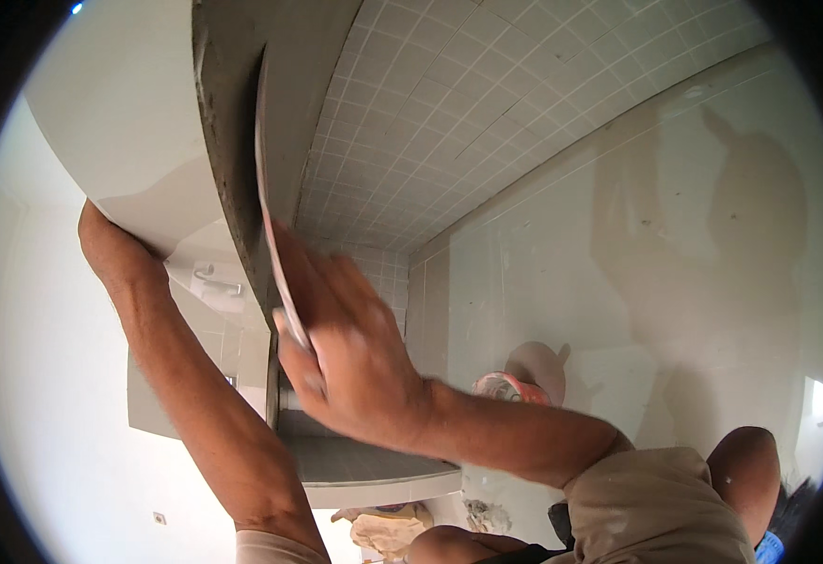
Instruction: The person applies a gray putty-like substance to a wall corner using a spreader. They load the spreader with material from a bucket and then smooth it along the vertical and horizontal edges of the wall.
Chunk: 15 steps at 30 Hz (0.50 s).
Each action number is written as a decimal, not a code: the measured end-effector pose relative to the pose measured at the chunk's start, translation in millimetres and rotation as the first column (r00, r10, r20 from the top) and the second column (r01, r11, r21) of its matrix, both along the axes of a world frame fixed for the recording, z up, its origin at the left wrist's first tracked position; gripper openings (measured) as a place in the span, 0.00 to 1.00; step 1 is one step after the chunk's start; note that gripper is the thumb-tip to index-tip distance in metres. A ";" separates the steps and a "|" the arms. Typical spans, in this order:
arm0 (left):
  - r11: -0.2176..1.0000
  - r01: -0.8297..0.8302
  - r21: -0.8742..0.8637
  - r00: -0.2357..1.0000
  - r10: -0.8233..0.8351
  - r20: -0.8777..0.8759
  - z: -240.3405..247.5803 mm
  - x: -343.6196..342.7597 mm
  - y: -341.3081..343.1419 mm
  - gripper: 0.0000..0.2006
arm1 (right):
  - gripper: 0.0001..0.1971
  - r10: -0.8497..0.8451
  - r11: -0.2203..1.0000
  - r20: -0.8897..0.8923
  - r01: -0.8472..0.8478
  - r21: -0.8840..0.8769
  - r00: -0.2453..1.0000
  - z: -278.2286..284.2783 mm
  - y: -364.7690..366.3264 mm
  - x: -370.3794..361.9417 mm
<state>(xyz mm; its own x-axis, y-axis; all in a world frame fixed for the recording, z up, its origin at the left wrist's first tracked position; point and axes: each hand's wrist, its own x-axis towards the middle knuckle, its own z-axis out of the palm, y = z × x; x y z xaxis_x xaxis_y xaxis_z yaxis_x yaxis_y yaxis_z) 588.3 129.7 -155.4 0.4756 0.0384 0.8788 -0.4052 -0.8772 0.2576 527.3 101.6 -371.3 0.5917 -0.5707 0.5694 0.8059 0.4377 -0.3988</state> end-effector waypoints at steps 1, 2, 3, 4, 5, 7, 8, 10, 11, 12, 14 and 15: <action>1.000 -0.003 0.003 1.000 0.003 -0.012 0.5 -0.4 -1.0 0.15 | 0.27 0.053 0.999 -0.012 -0.053 0.001 0.998 -4.6 3.6 -12.2; 1.000 -0.003 -0.001 1.000 0.003 -0.013 -2.6 -0.5 -3.3 0.15 | 0.28 0.108 0.994 -0.028 -0.108 -0.001 0.994 -11.3 6.8 -19.5; 1.000 0.001 0.009 1.000 -0.001 -0.014 -6.8 -0.1 -6.6 0.16 | 0.26 0.116 0.993 -0.044 -0.116 0.011 0.992 -22.2 11.7 -20.5; 0.999 -0.002 0.035 1.000 0.002 -0.002 -3.8 -5.9 -15.7 0.16 | 0.25 0.185 0.983 -0.093 -0.183 0.025 0.978 -30.9 18.9 -17.1; 0.999 -0.020 0.043 1.000 0.020 0.004 -2.3 -9.2 -18.1 0.16 | 0.24 0.261 0.965 -0.147 -0.258 0.038 0.954 -39.4 35.0 -9.2; 1.000 0.007 0.016 0.999 -0.007 0.046 -4.4 -8.1 -14.3 0.16 | 0.18 0.572 0.796 -0.382 -0.604 0.045 0.726 -40.7 40.4 37.2; 1.000 0.007 0.007 0.999 -0.007 0.036 -7.5 -4.7 -10.6 0.16 | 0.18 0.562 0.816 -0.346 -0.571 0.088 0.751 -46.2 58.4 75.5; 0.998 0.006 0.067 0.999 -0.008 0.041 -4.1 -2.3 -4.6 0.16 | 0.18 0.716 0.698 -0.255 -0.677 0.235 0.650 -38.4 77.8 128.5; 0.997 -0.002 0.071 0.999 -0.001 0.044 -0.7 -3.0 -1.3 0.16 | 0.19 0.851 0.525 -0.182 -0.788 0.320 0.493 -29.8 79.1 141.1; 0.994 0.011 0.110 0.999 -0.016 0.045 2.0 -3.1 1.2 0.16 | 0.19 0.854 0.520 -0.178 -0.792 0.320 0.489 -23.6 80.1 150.3; 0.989 0.017 0.150 0.999 -0.023 0.042 -1.4 -1.9 1.3 0.16 | 0.20 0.951 0.292 0.002 -0.902 0.319 0.309 -18.4 79.9 159.4; 0.990 0.009 0.141 0.999 -0.016 0.043 -5.3 -0.5 -1.6 0.16 | 0.20 0.952 0.291 0.001 -0.902 0.320 0.307 -19.8 78.9 159.3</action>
<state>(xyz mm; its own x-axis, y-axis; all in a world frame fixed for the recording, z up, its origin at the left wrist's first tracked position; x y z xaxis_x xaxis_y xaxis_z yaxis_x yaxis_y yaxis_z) 587.7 128.1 -160.7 0.4359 -0.0932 0.8952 -0.4245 -0.8983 0.1132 686.6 180.4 -391.1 0.8695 0.3406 0.3578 -0.2684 0.9338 -0.2366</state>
